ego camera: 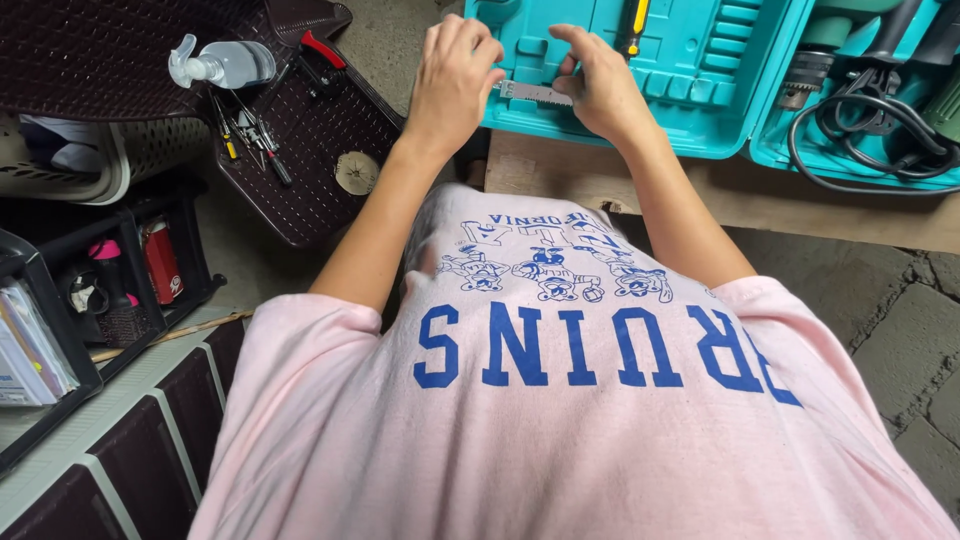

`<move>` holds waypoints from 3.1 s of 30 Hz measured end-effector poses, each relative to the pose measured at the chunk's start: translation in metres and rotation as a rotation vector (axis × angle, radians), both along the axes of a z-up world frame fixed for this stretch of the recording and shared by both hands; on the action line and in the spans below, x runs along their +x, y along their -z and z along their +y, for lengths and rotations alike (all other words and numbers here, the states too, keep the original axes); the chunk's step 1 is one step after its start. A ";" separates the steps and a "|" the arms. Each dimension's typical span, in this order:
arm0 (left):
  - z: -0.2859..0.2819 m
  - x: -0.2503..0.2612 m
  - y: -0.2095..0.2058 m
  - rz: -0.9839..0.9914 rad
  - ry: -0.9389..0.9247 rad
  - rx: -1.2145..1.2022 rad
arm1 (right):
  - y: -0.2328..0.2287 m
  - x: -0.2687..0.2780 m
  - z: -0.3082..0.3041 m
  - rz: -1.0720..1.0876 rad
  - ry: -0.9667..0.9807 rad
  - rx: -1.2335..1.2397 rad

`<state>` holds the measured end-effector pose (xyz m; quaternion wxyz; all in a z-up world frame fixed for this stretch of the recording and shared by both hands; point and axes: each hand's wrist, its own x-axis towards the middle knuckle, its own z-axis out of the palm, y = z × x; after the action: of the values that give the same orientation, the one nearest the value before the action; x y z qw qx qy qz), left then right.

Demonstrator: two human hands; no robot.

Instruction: Organizing a power drill and cleaning various drill bits and tool components with a cloth.

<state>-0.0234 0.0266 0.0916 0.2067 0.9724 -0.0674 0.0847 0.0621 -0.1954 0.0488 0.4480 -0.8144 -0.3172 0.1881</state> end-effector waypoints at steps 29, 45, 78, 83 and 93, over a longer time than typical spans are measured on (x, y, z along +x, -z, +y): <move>-0.005 -0.273 0.003 -0.449 -0.929 -0.605 | -0.047 -0.127 0.059 0.407 -0.334 0.353; 0.166 -0.463 0.037 -0.514 -1.291 -0.857 | -0.050 -0.264 0.260 0.449 -0.505 0.268; 0.370 -0.349 0.327 0.330 -1.414 -0.347 | 0.300 -0.295 0.530 0.870 -0.257 -0.115; 0.370 -0.347 0.356 0.442 -1.418 -0.327 | 0.298 -0.297 0.526 0.842 -0.252 -0.155; 0.375 -0.350 0.345 0.310 -1.399 -0.715 | 0.289 -0.300 0.531 0.905 -0.245 -0.118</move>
<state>-0.3738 0.4014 -0.2533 0.4118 0.6648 0.6188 0.0750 -0.2383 0.3352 -0.2404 0.4688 -0.6310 -0.1727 0.5935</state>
